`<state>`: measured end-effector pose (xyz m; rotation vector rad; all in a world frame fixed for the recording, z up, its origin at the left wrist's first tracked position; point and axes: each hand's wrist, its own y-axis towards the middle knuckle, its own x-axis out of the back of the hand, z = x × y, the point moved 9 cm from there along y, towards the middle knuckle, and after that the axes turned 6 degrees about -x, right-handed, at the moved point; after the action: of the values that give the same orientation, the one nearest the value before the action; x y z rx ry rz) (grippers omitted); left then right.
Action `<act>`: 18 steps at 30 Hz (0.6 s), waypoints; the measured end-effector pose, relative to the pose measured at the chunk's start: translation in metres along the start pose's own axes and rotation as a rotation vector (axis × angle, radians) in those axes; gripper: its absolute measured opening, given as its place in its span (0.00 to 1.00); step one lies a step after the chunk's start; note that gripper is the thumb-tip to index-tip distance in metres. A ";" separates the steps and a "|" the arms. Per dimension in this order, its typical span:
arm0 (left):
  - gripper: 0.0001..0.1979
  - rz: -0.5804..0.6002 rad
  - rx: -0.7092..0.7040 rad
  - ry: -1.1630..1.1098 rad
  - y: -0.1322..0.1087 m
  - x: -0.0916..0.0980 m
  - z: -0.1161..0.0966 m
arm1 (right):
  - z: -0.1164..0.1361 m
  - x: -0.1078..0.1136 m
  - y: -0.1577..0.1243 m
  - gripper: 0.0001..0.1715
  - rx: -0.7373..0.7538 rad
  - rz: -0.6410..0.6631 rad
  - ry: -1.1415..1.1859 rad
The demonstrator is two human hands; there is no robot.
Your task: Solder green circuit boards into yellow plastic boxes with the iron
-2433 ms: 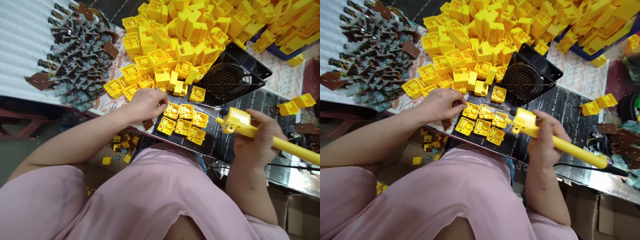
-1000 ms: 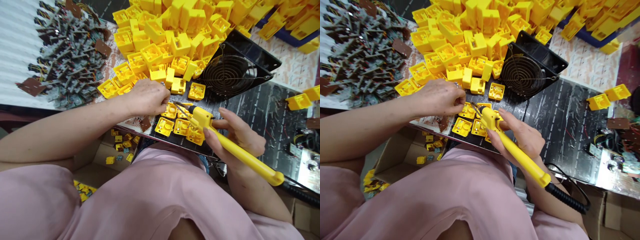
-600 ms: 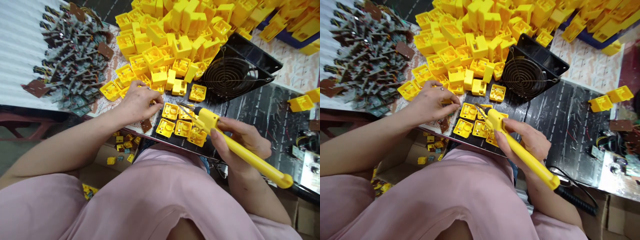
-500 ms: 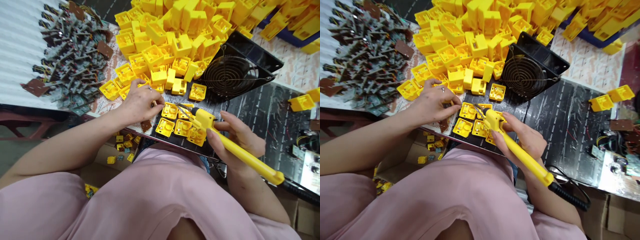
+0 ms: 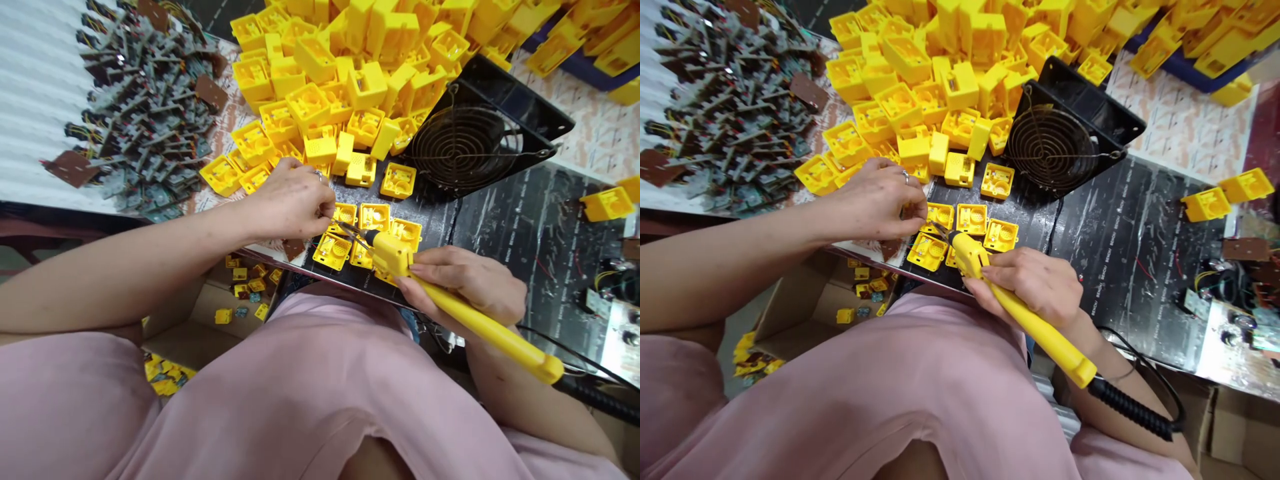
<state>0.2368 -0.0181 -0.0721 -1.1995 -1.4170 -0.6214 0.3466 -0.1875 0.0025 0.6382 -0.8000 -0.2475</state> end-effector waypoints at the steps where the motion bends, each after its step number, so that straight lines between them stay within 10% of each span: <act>1: 0.09 0.016 -0.002 0.006 0.002 0.001 -0.002 | 0.001 -0.001 0.001 0.13 0.014 0.005 -0.002; 10: 0.09 0.088 -0.037 0.171 0.010 0.004 -0.012 | 0.018 -0.007 0.008 0.07 0.111 0.224 -0.120; 18: 0.09 0.038 -0.070 0.115 0.011 0.004 -0.010 | 0.018 -0.007 0.009 0.08 0.158 0.159 -0.101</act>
<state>0.2515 -0.0217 -0.0689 -1.2235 -1.2821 -0.7072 0.3287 -0.1850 0.0133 0.7102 -0.9692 -0.0722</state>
